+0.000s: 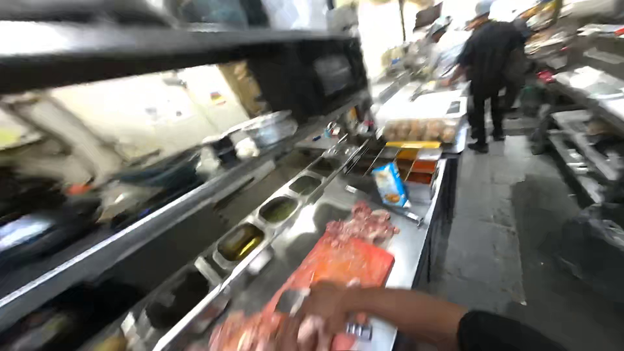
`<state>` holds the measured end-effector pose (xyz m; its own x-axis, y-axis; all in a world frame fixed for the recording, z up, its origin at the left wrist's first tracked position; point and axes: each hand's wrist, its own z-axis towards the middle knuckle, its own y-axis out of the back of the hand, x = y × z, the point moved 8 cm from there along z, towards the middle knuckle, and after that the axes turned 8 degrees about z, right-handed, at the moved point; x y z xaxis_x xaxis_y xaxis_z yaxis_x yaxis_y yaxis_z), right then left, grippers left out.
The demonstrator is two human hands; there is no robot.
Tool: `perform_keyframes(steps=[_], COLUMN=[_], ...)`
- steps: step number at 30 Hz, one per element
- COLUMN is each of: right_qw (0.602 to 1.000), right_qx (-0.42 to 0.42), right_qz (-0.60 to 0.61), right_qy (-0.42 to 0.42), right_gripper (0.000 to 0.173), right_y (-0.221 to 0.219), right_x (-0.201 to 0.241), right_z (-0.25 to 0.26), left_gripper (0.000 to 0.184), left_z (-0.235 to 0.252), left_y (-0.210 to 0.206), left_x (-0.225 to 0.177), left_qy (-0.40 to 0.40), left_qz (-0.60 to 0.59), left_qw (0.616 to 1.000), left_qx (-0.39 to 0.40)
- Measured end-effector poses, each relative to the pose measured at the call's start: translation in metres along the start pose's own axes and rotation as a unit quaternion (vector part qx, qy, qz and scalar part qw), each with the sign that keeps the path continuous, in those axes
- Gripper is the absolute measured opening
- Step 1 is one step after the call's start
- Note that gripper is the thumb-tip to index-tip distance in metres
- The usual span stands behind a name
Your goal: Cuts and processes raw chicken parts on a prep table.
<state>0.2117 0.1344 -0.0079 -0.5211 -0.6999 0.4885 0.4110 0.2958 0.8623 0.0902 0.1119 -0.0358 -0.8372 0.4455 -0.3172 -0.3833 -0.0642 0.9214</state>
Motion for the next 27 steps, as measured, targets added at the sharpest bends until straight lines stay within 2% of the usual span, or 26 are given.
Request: perform_keyframes(steps=[1,3,5,7,9,11,14,15,19,22,27], right_qw=[0.999,0.993,0.991,0.992,0.991,0.985,0.974,0.970,0.963,0.957,0.956], right_qx=[0.011,0.040,0.063,0.084,0.111,0.123,0.126,0.124,0.073,0.094,0.119], right_qz=[0.050,0.115,0.118,0.093,0.014,-0.073,-0.174,-0.197,-0.258,-0.256,-0.146], right_qy=[0.007,0.006,0.000,-0.021,-0.068,-0.094,-0.073,-0.063,-0.044,-0.099,-0.224], right_gripper=[0.058,0.057,0.054,0.047,0.045,0.050,0.064,0.061,0.026,0.028,0.041], right_y=[0.001,-0.008,-0.010,-0.012,-0.015,-0.018,-0.022,-0.021,-0.012,-0.008,0.010], right_x=[0.000,-0.009,-0.024,-0.027,-0.023,-0.010,0.011,0.017,0.028,0.019,-0.004], right_z=[-0.003,0.006,0.019,0.026,0.032,0.035,0.034,0.032,0.023,0.025,0.036], left_gripper=[0.069,0.060,0.049,0.047,0.053,0.063,0.058,0.055,0.046,0.046,0.054], left_z=[0.002,0.007,0.014,0.013,0.010,0.008,0.007,0.007,0.014,0.027,0.053], left_y=[0.007,0.012,0.016,0.011,-0.010,-0.020,-0.014,-0.013,-0.016,-0.010,0.003], left_x=[-0.005,-0.008,-0.015,-0.011,0.012,0.021,0.015,0.012,-0.003,-0.010,-0.012], left_qy=[-0.016,0.015,0.088,0.125,0.119,0.134,0.172,0.171,0.159,0.146,0.096], left_qz=[-0.014,-0.075,-0.138,-0.138,-0.081,-0.020,0.033,0.051,0.116,0.166,0.255], left_qw=[1.000,0.995,0.977,0.970,0.979,0.977,0.973,0.976,0.977,0.972,0.953], left_qx=[0.013,0.067,0.137,0.156,0.148,0.165,0.150,0.127,0.078,0.078,0.134])
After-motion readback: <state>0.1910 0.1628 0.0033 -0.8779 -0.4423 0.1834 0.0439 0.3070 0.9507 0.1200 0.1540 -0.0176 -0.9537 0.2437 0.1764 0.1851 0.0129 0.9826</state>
